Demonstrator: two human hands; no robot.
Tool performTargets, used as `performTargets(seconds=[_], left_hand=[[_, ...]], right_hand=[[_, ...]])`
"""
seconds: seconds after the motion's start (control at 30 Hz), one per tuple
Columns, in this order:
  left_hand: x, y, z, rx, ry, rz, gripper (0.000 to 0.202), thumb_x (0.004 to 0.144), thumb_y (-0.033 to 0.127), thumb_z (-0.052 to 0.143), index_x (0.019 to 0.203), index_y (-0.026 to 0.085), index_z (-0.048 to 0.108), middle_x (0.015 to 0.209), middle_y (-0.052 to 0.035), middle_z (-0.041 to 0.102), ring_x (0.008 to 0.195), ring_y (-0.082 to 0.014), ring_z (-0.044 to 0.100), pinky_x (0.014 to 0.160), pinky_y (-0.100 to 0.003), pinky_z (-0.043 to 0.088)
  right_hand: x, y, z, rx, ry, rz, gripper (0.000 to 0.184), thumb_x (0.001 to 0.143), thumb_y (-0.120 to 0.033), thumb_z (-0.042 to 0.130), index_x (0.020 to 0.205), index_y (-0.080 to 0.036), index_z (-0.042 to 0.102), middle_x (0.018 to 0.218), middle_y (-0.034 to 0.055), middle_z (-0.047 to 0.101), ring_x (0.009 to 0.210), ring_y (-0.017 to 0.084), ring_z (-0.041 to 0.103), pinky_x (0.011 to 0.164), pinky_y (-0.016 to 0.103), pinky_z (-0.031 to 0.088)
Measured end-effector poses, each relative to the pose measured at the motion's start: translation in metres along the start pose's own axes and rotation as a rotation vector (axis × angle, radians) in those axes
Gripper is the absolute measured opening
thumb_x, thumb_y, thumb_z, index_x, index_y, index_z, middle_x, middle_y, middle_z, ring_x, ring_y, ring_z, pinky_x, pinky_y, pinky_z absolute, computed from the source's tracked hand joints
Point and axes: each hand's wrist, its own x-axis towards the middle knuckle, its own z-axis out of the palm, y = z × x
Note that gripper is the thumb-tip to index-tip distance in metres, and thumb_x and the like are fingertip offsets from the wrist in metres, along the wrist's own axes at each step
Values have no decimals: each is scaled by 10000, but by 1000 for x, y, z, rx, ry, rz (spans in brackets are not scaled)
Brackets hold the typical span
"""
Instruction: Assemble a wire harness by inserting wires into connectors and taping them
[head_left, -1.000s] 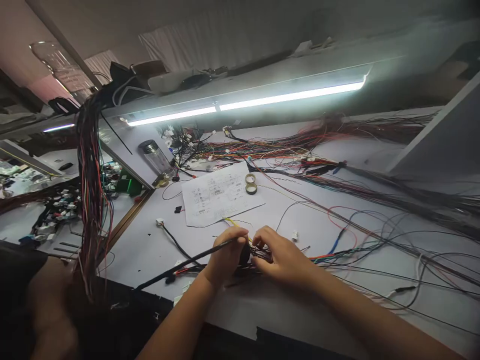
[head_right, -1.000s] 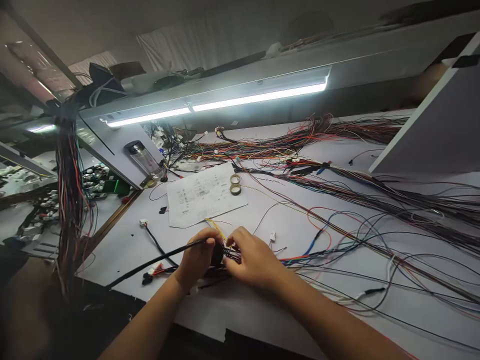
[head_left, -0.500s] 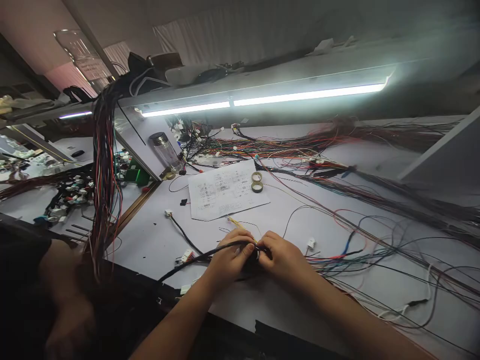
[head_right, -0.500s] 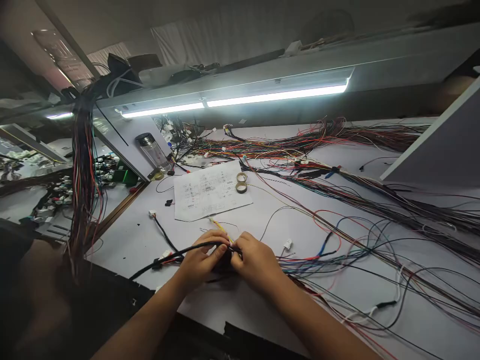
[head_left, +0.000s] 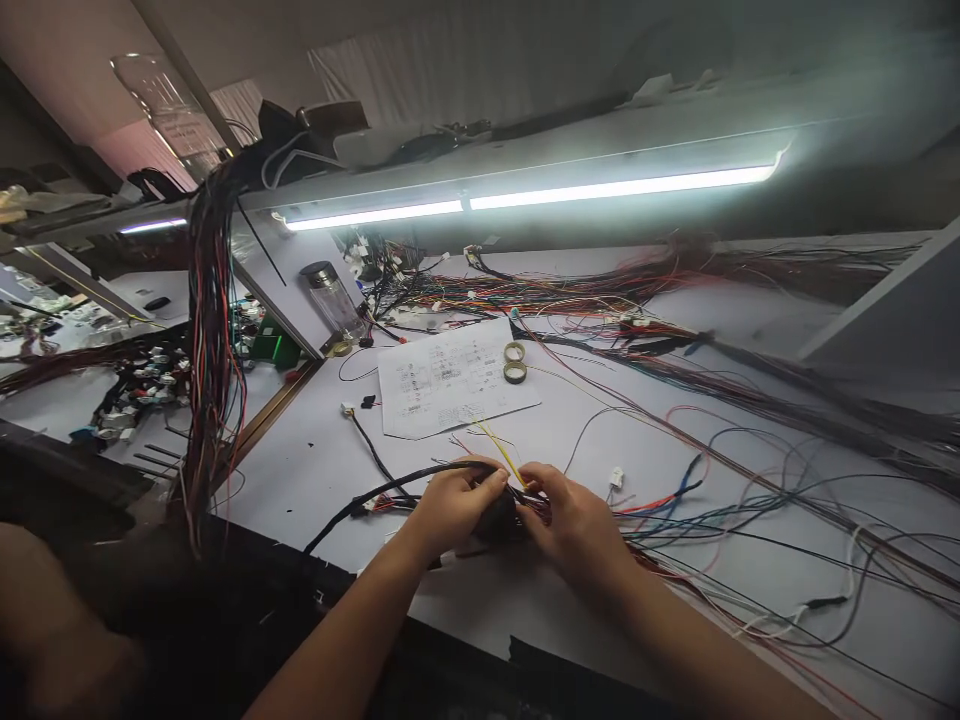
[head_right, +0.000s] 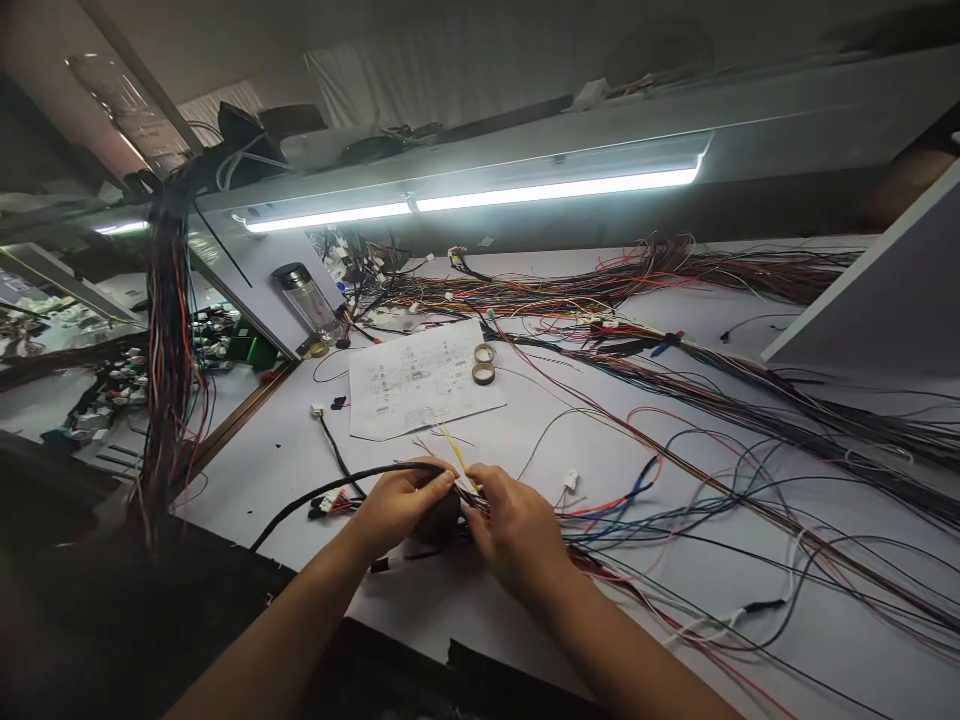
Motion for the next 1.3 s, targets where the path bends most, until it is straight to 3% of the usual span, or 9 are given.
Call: performTargets(seconds=[0.17,0.3,0.43,0.63,0.8,0.93,1.0,1.1,1.3], left_hand=[[-5,-8,5,-258,6,-125,330,836,451,534,907,177,704,878,-59,703,838,-219,629,787,-322,479],[-12,-17,6,-281,29,-79,298,854,415,533,927,168,684,919,-74,694,888,-220,625,827,-335,473],[-17,-22,3,44,-49,217,214,885,315,516,993,224,677,1017,-66,670,972,-197,591,892,-328,435],[-15,-16,-2,717,-31,736,211,852,179,566,959,313,688,905,-19,656,910,-170,558,879,-312,372],[-12,-16,0,887,-16,978,299,818,83,563,1003,302,648,1000,17,681,985,-146,568,995,-308,305],[-4,-20,2,869,71,1059,211,788,97,609,907,269,641,1134,5,654,1143,-184,518,1059,-398,270],[4,-21,0,844,32,1045,161,804,113,605,879,254,627,1061,2,676,1115,-186,535,1059,-436,272],[18,-22,-3,747,-59,1003,101,847,140,568,874,230,606,935,-7,685,976,-164,571,969,-399,369],[36,-20,-5,352,-311,666,171,927,266,426,912,208,586,924,-50,631,885,-159,556,828,-313,434]], right_hand=[[0,-4,-3,74,19,-262,375,836,-115,469,1128,-318,586,1198,40,593,1051,201,562,884,372,452],[-3,8,-14,243,12,-61,342,819,-129,481,1141,-234,532,1047,51,650,948,179,610,813,313,491],[11,31,-29,251,-50,94,330,806,-132,484,1117,-227,544,1007,32,646,885,164,610,766,286,477],[76,39,-38,-232,-228,-571,316,925,-221,403,1176,-313,571,929,-4,641,754,129,553,640,240,368],[108,18,-24,-330,-372,-776,226,930,-224,408,932,-264,631,852,1,651,723,128,536,582,237,293],[99,19,-20,-235,-446,-489,196,850,-255,517,1027,-232,599,857,14,675,705,151,573,551,241,304],[84,23,-25,-127,-397,-281,314,847,-212,489,1157,-236,537,878,7,682,722,148,592,579,237,343],[55,25,-36,121,-353,-78,332,789,-105,463,1086,-233,541,930,-6,668,807,131,593,681,229,391],[15,12,-35,269,-297,59,112,755,-251,577,826,-212,499,791,-10,587,730,147,518,667,258,382]])
